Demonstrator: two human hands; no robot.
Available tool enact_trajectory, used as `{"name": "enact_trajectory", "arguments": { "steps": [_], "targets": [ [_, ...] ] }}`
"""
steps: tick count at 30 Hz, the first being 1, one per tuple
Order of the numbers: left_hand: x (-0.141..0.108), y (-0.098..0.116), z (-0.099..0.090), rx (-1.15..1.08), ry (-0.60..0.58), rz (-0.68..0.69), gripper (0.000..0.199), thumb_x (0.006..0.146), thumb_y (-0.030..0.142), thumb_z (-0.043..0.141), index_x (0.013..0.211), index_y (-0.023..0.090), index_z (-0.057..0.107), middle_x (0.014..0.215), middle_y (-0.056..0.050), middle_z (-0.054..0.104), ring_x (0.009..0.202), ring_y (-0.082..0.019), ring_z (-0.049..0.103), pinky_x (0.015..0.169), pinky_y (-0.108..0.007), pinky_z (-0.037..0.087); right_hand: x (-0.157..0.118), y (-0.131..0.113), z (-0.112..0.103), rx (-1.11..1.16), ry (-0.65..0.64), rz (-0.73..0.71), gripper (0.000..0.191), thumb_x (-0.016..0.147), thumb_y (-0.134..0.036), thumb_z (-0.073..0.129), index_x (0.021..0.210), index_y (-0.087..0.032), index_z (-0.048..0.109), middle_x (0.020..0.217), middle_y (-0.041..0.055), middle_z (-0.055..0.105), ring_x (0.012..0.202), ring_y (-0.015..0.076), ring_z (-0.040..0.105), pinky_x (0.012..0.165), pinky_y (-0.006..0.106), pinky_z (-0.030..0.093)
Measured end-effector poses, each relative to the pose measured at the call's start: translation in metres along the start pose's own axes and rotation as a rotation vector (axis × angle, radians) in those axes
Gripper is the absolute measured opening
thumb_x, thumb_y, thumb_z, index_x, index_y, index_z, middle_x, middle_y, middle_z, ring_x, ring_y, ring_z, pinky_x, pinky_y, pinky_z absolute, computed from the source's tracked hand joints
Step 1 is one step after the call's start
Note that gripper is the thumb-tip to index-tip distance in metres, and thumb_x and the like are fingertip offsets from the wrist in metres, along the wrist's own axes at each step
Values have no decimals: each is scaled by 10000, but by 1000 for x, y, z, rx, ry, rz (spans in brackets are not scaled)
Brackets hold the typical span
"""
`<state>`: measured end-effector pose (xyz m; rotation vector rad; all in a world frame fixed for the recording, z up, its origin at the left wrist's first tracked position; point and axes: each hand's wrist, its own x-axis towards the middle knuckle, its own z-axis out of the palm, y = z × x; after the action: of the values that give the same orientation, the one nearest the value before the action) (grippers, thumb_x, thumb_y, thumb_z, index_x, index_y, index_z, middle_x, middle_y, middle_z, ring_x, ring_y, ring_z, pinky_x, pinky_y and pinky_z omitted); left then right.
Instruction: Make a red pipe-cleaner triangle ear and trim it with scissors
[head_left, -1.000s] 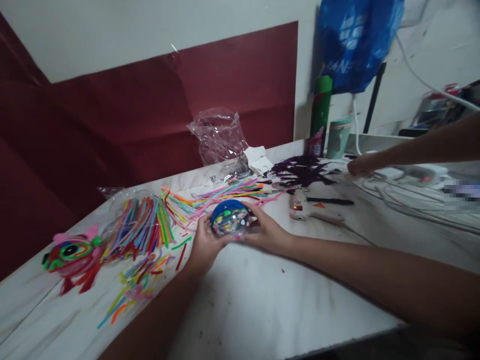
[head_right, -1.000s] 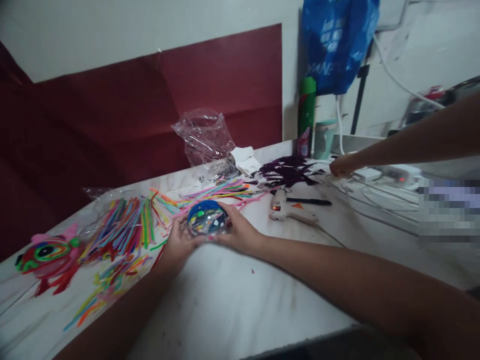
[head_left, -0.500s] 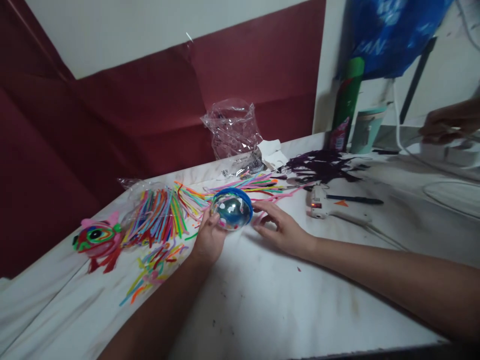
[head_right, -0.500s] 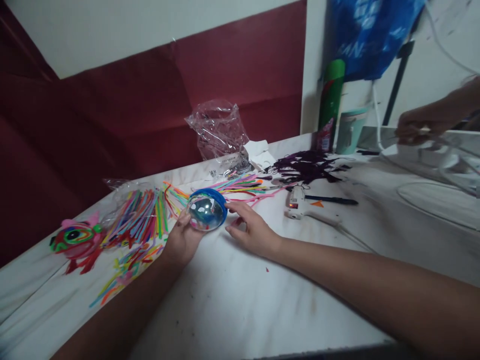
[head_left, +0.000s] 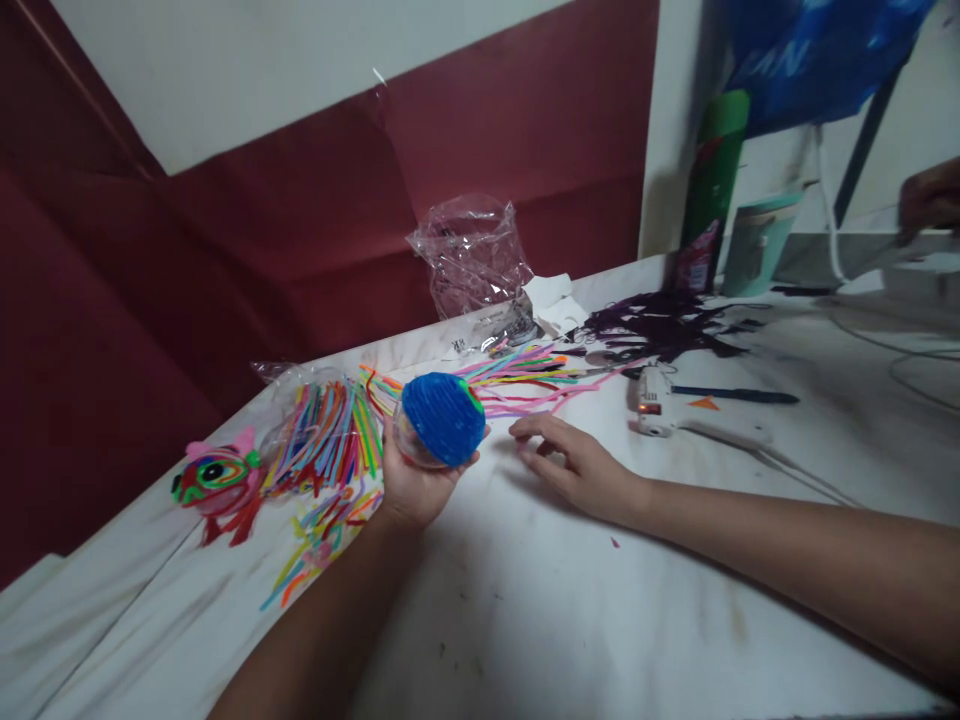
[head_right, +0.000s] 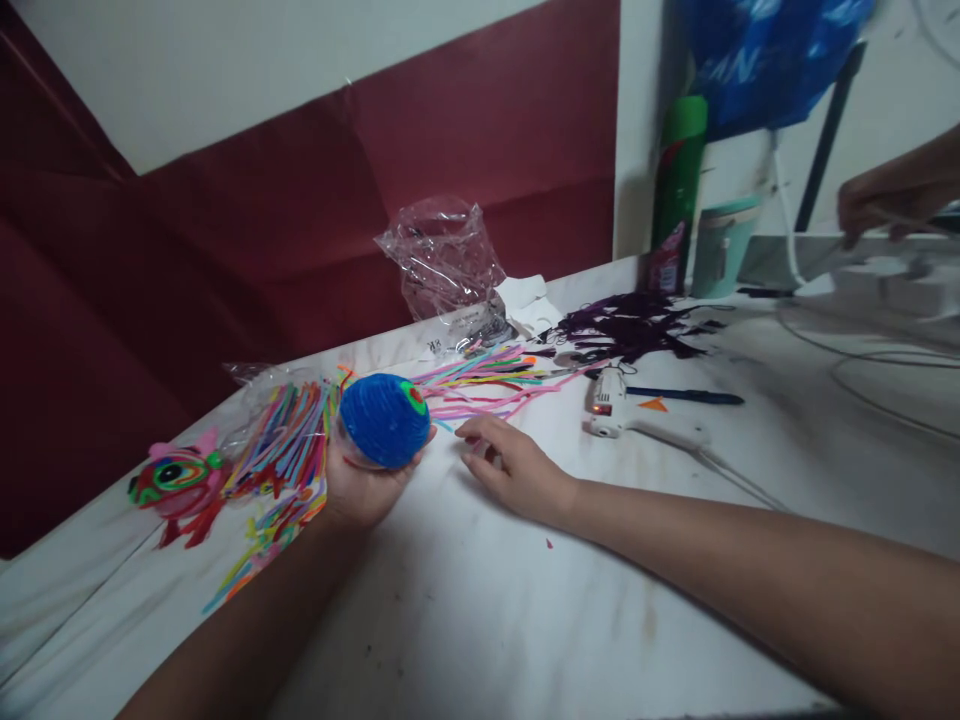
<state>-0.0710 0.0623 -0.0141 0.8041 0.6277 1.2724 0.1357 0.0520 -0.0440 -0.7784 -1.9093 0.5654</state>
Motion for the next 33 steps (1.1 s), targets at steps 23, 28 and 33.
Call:
{"name": "enact_trajectory", "arguments": {
  "steps": [23,28,33],
  "targets": [
    [-7,-10,4,-116,-69,-160,717,666,677,431,1171,173,498,976,-154,627,800,-331,614,456,-327,469,-6,-13,7,238,-137,-157,622,810,-105,438,1362,-287,215,1335,99,335,1067,189,479,773,325,498],
    [-4,-10,10,-85,21,19,637,701,615,470,1210,232,460,1066,-123,611,922,-318,586,616,-420,497,-3,-12,6,251,-11,36,464,821,-188,464,1270,-234,356,1214,102,470,988,188,516,811,369,472],
    [-4,-27,16,241,38,216,629,696,327,647,1262,260,382,1183,-77,558,1078,-247,516,872,-374,432,2,2,7,270,-11,167,638,748,-281,596,1312,-210,309,1196,104,500,962,213,539,762,356,499]
  ]
}}
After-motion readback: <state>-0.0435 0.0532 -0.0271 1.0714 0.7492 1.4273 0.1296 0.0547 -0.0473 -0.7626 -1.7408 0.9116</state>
